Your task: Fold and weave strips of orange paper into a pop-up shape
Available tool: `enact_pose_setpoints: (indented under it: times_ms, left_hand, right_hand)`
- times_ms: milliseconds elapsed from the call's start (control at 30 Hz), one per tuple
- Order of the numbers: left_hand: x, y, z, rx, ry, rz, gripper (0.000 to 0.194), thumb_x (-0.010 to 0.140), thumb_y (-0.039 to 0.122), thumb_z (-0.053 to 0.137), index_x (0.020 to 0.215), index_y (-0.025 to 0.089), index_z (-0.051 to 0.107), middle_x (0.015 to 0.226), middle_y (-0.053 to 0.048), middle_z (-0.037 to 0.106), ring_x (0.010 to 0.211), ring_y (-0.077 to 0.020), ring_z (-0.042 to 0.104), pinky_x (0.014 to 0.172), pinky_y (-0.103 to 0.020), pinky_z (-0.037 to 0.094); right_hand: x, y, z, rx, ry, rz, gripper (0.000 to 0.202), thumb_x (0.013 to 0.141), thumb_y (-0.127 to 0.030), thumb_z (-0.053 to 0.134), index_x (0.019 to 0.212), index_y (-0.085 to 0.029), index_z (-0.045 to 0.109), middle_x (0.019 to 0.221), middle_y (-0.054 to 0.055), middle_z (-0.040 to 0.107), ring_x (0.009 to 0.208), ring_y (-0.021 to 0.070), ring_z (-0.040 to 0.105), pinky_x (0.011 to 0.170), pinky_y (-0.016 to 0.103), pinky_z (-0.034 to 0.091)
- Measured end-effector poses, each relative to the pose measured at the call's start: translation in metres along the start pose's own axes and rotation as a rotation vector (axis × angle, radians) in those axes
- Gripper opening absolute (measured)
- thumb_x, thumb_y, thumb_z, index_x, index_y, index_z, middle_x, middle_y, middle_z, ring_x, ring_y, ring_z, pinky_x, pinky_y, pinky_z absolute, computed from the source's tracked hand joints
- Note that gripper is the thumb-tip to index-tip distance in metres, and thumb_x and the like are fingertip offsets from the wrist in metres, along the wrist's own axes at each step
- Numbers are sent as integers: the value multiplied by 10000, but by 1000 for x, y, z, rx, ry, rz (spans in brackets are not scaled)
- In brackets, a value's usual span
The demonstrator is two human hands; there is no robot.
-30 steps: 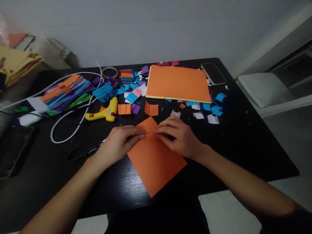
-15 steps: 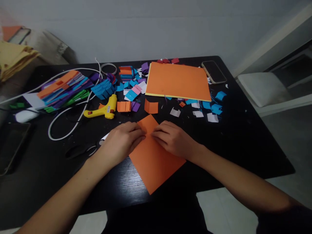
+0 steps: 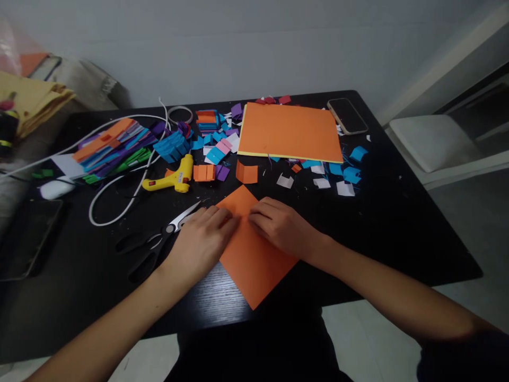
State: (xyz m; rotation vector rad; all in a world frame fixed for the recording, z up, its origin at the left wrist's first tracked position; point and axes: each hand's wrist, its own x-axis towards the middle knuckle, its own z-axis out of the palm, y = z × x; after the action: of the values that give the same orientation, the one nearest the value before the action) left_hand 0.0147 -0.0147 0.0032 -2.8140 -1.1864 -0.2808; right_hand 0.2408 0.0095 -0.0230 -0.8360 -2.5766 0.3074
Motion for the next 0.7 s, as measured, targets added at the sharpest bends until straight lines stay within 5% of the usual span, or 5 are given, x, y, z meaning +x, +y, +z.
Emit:
enact_pose_setpoints:
  times_ms: [700]
  left_hand:
    - [-11,12,4,41,73,11,265,1013,92,451,1129,87,689,1050,-164,746,914,-308,684,743,-437,571]
  right_hand:
    - [-5,-12,-3,-314,-44,-28,297,1002,-29,438,1054,-89,724,1022,142,730,862,245,614,646,338,506]
